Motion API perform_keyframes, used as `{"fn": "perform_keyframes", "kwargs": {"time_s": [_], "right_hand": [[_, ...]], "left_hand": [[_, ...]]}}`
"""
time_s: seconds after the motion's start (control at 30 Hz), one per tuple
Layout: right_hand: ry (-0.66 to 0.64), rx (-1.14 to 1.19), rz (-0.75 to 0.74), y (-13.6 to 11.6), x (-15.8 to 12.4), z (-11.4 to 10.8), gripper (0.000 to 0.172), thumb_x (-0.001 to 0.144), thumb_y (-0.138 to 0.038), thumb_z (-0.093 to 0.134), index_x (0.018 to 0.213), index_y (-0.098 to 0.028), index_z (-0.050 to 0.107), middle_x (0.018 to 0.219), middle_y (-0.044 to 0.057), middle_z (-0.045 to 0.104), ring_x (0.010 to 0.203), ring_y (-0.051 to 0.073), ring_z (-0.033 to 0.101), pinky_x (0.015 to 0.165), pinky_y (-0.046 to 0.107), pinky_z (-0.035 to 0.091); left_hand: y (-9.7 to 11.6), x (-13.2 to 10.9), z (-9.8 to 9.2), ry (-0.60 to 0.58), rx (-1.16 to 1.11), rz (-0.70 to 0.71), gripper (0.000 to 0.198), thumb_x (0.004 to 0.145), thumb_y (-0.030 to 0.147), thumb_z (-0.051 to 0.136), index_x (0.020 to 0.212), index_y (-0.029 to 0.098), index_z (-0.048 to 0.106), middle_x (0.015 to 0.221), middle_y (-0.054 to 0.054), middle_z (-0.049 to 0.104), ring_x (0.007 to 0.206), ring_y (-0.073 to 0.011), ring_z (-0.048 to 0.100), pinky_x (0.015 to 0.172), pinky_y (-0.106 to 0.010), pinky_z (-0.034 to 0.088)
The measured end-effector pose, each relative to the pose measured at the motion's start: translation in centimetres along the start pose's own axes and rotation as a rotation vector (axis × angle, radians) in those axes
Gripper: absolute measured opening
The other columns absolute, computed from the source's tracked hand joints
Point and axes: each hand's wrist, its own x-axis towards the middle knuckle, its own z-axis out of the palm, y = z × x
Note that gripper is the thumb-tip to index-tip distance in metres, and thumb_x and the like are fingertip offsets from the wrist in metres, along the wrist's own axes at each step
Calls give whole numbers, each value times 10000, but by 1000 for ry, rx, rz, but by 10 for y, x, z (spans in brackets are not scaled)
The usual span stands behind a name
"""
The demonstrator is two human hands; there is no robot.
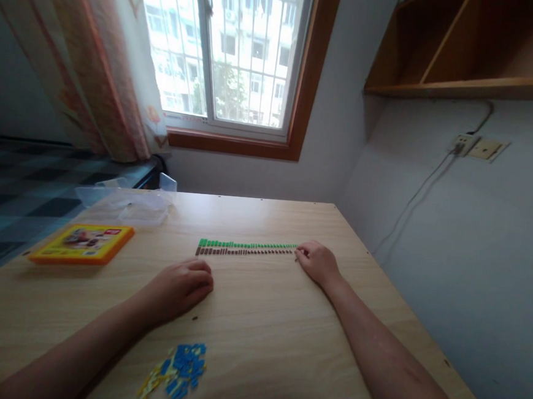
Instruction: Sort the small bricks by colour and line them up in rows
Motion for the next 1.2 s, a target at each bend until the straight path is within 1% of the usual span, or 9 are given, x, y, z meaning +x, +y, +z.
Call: {"fn": "perform_keyframes", "kwargs": {"time_s": [0.1, 0.27, 0.4, 0.73, 0.97, 1.2], "right_hand": [[-19, -23, 2, 0, 1, 1, 220, 915, -335, 579, 882, -240, 775, 917, 48, 757, 821, 196, 673, 736, 294, 487], [-25, -12, -28, 2, 0, 1, 255, 947, -353, 558, 918, -253, 791, 923, 43, 757, 837, 205, 683, 734, 303, 493], [0, 28, -53, 2, -3, -2, 265, 960, -349, 551, 967, -233, 790, 937, 61, 754, 851, 214, 682, 759, 315, 499], [-49, -1, -83, 2, -6, -2, 248, 964, -331, 559, 1026, -264, 790, 872, 48, 731, 797, 195, 666, 717, 293, 488], [-27, 30, -67, 2, -7, -2, 237, 962, -321, 569, 1029, -256, 787, 910, 54, 740, 841, 202, 675, 775, 300, 502], [-51, -10, -84, 2, -6, -2, 243, 967, -321, 560, 1030, -263, 788, 886, 52, 735, 823, 202, 673, 730, 297, 489]], "left_hand": [[-1, 0, 1, 7, 0, 9, 196, 925, 221, 547, 794, 204, 691, 891, -41, 665, 861, -178, 610, 800, -305, 489], [0, 1, 0, 5, 0, 4, 205, 927, 229, 545, 786, 201, 692, 891, -43, 669, 858, -178, 614, 793, -301, 487], [0, 1, 0, -2, 6, -5, 194, 925, 227, 551, 800, 206, 697, 900, -38, 670, 865, -179, 618, 802, -302, 485], [0, 1, 0, 8, 21, 30, 221, 945, 237, 531, 795, 204, 689, 883, -41, 668, 848, -176, 611, 785, -297, 480], [0, 2, 1, -14, 43, 34, 226, 967, 257, 526, 817, 215, 690, 889, -34, 666, 859, -176, 605, 780, -293, 467], [-1, 2, 1, -17, 46, 33, 229, 972, 257, 521, 820, 214, 686, 895, -31, 664, 866, -175, 605, 784, -298, 467]]}}
